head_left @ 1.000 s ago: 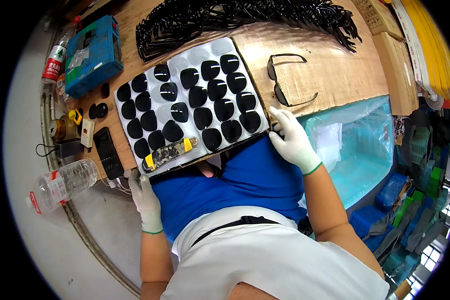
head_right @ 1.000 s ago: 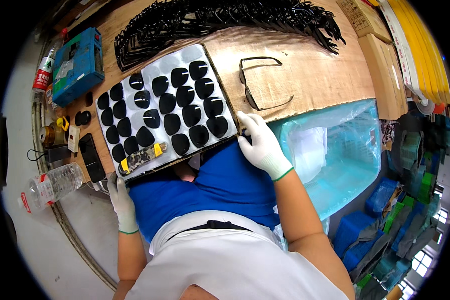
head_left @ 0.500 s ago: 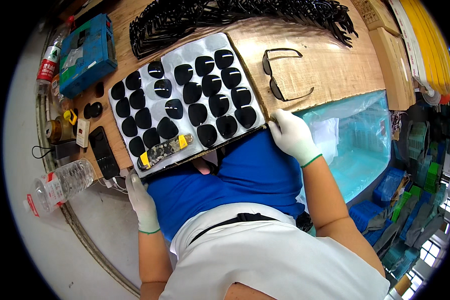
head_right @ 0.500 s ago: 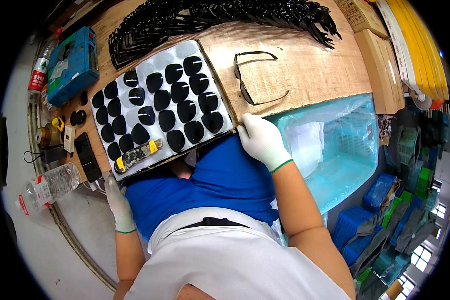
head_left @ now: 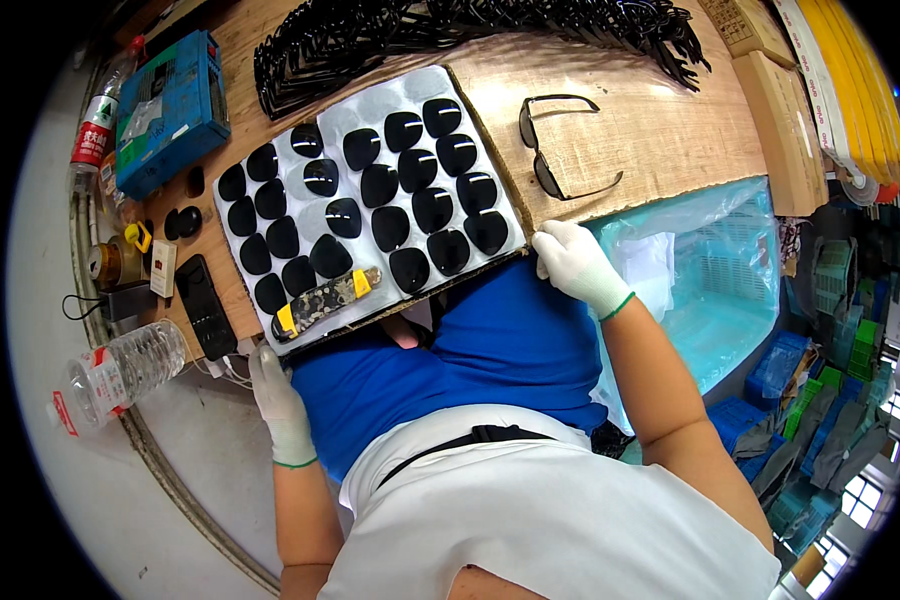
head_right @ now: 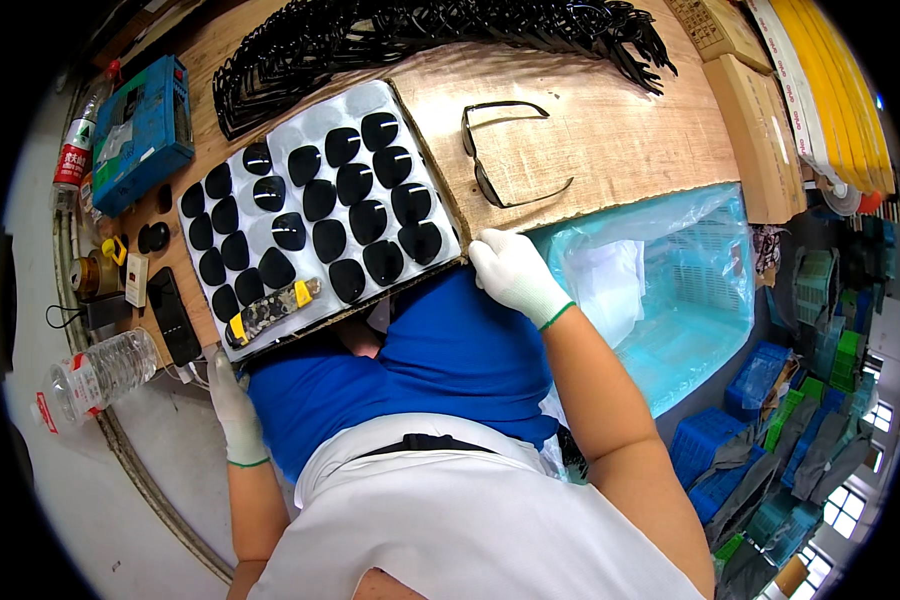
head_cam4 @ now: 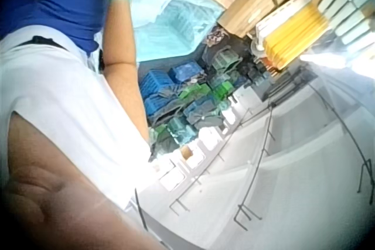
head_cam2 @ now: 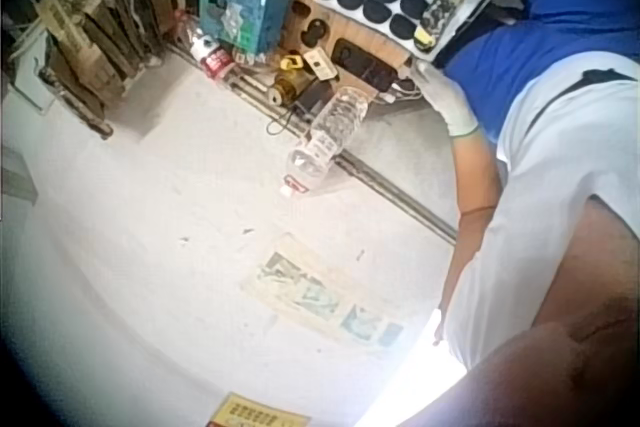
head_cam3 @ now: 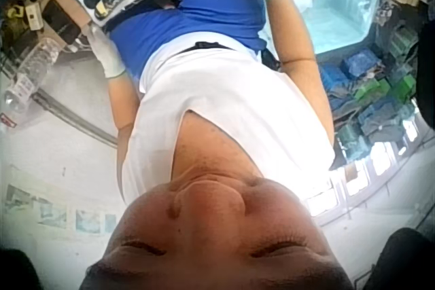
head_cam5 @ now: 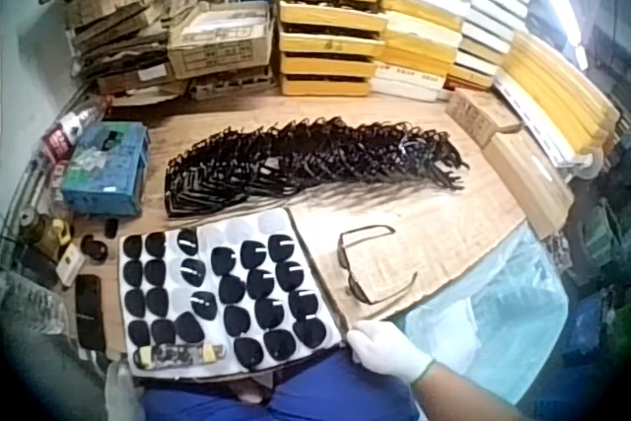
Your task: The person assembles sunglasses by inserting black lenses into black frames. They pick up a frame, insert a lens into each side, and place the completed pair on the table. The process is repeated for multiple units.
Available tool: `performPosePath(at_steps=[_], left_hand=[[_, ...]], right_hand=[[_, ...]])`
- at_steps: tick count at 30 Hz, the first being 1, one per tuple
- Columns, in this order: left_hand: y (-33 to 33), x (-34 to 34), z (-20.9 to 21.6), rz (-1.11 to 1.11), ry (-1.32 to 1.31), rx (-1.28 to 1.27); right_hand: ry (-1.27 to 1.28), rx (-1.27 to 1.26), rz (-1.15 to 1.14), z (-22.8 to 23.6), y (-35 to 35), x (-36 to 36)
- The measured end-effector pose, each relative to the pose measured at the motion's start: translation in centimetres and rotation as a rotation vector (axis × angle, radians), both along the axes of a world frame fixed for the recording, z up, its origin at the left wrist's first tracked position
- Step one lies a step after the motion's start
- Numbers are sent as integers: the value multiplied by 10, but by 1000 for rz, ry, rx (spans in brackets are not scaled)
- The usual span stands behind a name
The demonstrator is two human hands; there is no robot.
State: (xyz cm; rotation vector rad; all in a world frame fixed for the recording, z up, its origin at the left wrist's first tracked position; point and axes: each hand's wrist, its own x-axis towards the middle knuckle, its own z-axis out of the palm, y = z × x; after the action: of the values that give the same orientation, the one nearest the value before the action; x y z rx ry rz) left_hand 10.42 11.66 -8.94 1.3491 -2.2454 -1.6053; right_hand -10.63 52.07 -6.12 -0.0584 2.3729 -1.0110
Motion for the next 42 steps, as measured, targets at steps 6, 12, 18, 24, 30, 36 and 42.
performPosePath(at_steps=[6,12,18,24,30,36,42], left_hand=[[1,-2,3,9,6,22],[-2,3,-2,-50,-15,-55],[49,-40,55,-340,182,-667],[159,-192,97,-1182,662,-726],[250,-280,86,-1874,-81,-945],[268,-293,77,-1944,-394,-922],[271,-296,69,-1932,-387,-950]], right_hand=[[-16,-208,-92,5,0,11],[-121,-370,-211,-8,12,8],[74,-193,-69,-13,10,7],[312,59,118,-14,2,5],[359,-60,-16,-28,3,12],[241,-198,-139,-36,12,16],[180,-359,-278,-36,23,23]])
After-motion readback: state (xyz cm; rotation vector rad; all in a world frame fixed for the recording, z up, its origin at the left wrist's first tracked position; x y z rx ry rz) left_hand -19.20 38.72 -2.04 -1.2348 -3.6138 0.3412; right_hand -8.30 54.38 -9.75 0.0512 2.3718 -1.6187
